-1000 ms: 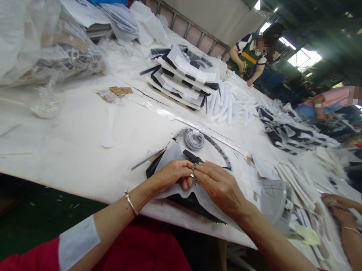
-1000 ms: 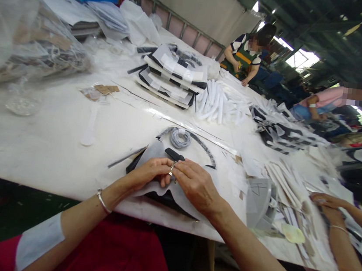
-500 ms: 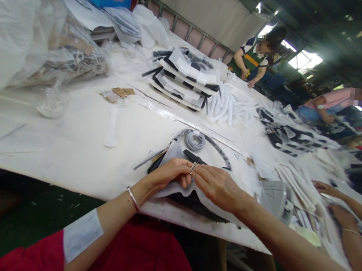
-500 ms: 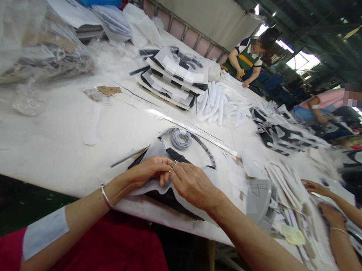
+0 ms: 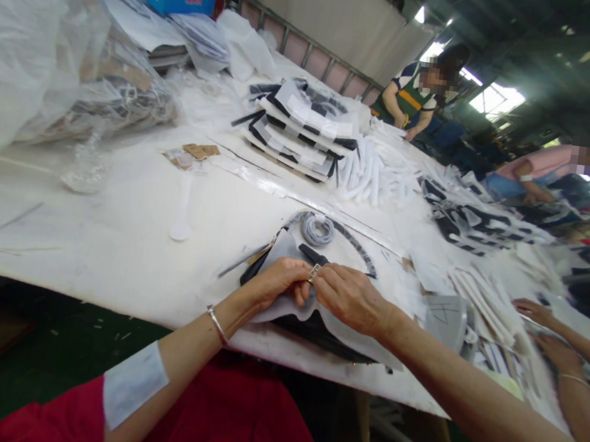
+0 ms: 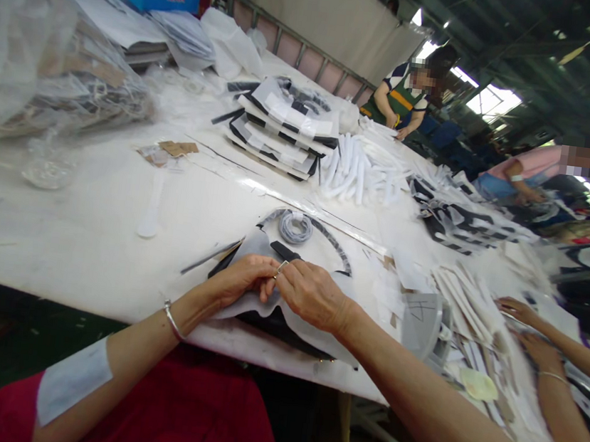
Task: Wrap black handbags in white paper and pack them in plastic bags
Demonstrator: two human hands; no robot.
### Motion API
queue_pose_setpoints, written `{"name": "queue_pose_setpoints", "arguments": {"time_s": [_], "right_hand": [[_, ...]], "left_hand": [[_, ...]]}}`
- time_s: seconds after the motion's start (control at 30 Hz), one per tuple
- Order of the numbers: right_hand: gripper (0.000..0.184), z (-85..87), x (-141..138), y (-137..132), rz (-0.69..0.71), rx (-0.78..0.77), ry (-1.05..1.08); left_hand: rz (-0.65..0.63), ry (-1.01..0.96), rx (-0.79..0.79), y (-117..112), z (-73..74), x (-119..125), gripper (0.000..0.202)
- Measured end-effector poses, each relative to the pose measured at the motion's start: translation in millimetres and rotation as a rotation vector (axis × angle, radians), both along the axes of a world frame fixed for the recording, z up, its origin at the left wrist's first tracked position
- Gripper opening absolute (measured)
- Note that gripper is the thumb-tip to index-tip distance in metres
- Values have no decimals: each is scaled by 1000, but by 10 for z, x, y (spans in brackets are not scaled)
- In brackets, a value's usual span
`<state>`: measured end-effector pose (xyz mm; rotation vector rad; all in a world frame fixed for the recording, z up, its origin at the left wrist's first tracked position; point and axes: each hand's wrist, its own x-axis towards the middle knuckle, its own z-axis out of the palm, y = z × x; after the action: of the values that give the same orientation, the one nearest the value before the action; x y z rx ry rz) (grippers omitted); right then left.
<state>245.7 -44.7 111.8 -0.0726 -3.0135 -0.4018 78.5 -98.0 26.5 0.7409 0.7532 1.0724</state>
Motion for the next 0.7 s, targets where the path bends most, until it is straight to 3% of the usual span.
{"name": "queue_pose_setpoints", "arguments": {"time_s": [0.13,0.27,0.47,0.57,0.7], "right_hand": [[17,-35,32,2,-99,-67,41],[17,-104,48,-6,-190,-113,144],[15,-182,16,-19,-323,-263,294],[15,-217,-8,-24,-357,-342,361],[15,-255,-19,-28,-432,-434,436]], "left_hand": [[-6,26,11,-7,12,21,28],[-38,-1,20,-5,6,22,48],[140,59,-11,-45,-15,71,49],[223,153,125,-96,-30,100,44],[242,391,284,-139,-52,143,32]]}}
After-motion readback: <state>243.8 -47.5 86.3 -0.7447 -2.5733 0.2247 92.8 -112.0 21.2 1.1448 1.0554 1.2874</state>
